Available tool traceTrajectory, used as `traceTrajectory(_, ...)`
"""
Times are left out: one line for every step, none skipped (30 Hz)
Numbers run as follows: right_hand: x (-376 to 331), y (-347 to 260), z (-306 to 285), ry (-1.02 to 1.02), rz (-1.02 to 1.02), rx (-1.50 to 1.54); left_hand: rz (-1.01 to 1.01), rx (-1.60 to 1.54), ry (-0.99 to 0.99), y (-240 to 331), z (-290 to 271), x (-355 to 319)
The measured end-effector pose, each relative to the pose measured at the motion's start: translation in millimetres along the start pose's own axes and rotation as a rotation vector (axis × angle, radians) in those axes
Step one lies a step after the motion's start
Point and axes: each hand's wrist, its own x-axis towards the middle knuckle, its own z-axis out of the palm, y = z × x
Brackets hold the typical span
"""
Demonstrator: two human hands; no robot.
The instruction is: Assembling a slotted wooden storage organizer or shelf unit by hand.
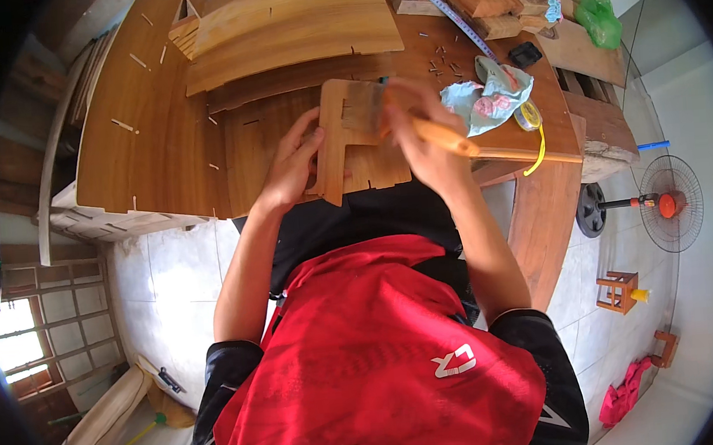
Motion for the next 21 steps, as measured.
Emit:
traceTrajectory(-3, -12, 3, -0.085, -0.034, -0.001, 0.0, -0.007, 0.003, 1, -5, 1)
traceTrajectory(0, -13, -1, -0.092, -0.032, -0.006, 0.005, 0.144, -0.012, 2, -10, 1)
traceTrajectory(5, -12, -5, -0.237, -0.068, 0.014, 0.01, 0.294, -0.028, 2, -12, 2)
traceTrajectory(8, -10, -10, -0.383, -0.099, 0.037, 0.005, 0.286, -0.025, 3, -8, 0)
traceTrajectory(17, -3, -11, -0.126, -0.062, -0.121, -0.003, 0.107, -0.014, 6, -2, -3)
traceTrajectory(18, -1, -8, -0.06, -0.136, -0.142, -0.01, -0.072, -0.002, 6, 2, -5)
traceTrajectory(20, -5, -4, 0.005, -0.214, -0.164, -0.01, -0.08, 0.003, 2, -2, -3)
traceTrajectory(20, -6, -5, -0.003, -0.212, -0.165, 0.049, 0.078, -0.005, -4, -11, 1)
traceTrajectory(18, -6, -8, -0.206, -0.166, -0.119, 0.108, 0.238, -0.014, -9, -16, 3)
traceTrajectory(14, -7, -10, -0.401, -0.109, -0.07, 0.098, 0.234, -0.016, -7, -13, 1)
traceTrajectory(20, -7, -15, -0.227, -0.022, -0.045, 0.038, 0.069, -0.023, -1, -5, -2)
traceTrajectory(27, -8, -13, -0.114, -0.148, -0.093, -0.023, -0.096, -0.03, 1, -1, -4)
traceTrajectory(33, -10, -10, -0.003, -0.281, -0.141, -0.025, -0.101, -0.024, -2, -4, -3)
traceTrajectory(27, -9, -7, -0.193, -0.253, -0.116, -0.006, -0.089, -0.047, -6, -9, -1)
traceTrajectory(18, -8, -6, -0.383, -0.223, -0.091, 0.013, -0.076, -0.07, -8, -12, 0)
traceTrajectory(17, -14, -9, -0.492, -0.114, -0.146, 0.007, -0.079, -0.07, -7, -10, -1)
traceTrajectory(20, -14, -12, -0.493, -0.108, -0.145, 0.005, -0.085, -0.077, -3, -7, -3)
traceTrajectory(26, -13, -14, -0.235, -0.107, -0.157, 0.004, -0.091, -0.084, -1, -5, -4)
traceTrajectory(30, -12, -15, 0.019, -0.108, -0.166, 0.001, -0.093, -0.08, -5, -7, -3)
traceTrajectory(31, -6, -11, 0.011, -0.211, -0.219, 0.041, 0.006, -0.065, -11, -12, 1)
traceTrajectory(25, -6, -8, 0.008, -0.209, -0.218, 0.082, 0.104, -0.051, -16, -14, 3)
